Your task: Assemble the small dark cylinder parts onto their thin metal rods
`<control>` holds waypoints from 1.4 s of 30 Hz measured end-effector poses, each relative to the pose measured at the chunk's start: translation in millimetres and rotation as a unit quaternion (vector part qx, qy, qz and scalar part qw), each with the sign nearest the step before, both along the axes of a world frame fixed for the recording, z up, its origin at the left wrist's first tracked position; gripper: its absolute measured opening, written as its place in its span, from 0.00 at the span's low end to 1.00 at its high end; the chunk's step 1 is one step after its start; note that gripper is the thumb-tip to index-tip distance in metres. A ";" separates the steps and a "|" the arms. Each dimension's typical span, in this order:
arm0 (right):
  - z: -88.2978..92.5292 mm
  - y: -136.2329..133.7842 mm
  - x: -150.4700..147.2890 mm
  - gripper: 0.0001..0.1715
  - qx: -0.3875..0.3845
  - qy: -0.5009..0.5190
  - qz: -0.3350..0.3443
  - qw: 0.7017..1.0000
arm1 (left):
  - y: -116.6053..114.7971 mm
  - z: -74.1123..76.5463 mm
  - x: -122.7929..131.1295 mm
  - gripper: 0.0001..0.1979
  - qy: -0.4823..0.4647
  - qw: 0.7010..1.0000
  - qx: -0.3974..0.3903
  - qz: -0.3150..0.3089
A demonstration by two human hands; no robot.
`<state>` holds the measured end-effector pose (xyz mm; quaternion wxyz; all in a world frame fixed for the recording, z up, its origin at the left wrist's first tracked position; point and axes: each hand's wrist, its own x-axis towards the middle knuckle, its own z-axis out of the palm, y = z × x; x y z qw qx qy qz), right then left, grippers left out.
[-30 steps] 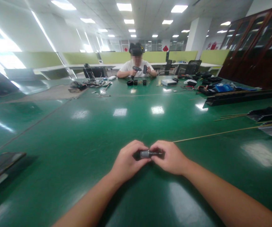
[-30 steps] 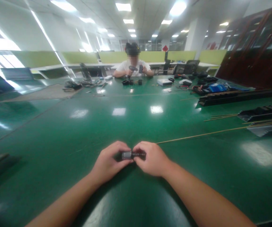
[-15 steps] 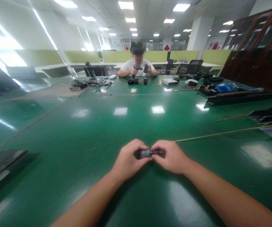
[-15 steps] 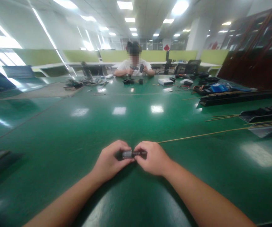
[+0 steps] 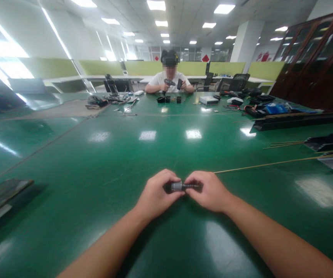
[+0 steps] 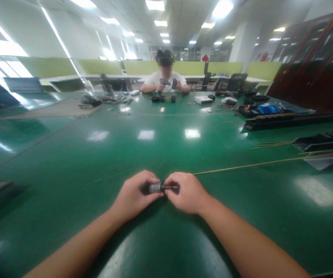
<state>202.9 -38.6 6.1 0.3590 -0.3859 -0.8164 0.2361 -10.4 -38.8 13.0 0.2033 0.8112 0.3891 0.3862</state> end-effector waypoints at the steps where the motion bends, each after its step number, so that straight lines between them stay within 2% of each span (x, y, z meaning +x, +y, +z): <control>1: 0.0 0.0 -0.1 0.08 0.000 0.000 0.000 1.000 | 0.0 -0.1 -0.2 0.10 0.002 1.000 0.000 0.000; 42: 1.7 5.0 4.0 0.04 -0.016 0.006 -0.033 0.999 | 2.3 3.8 -4.3 0.10 0.000 0.999 0.015 0.035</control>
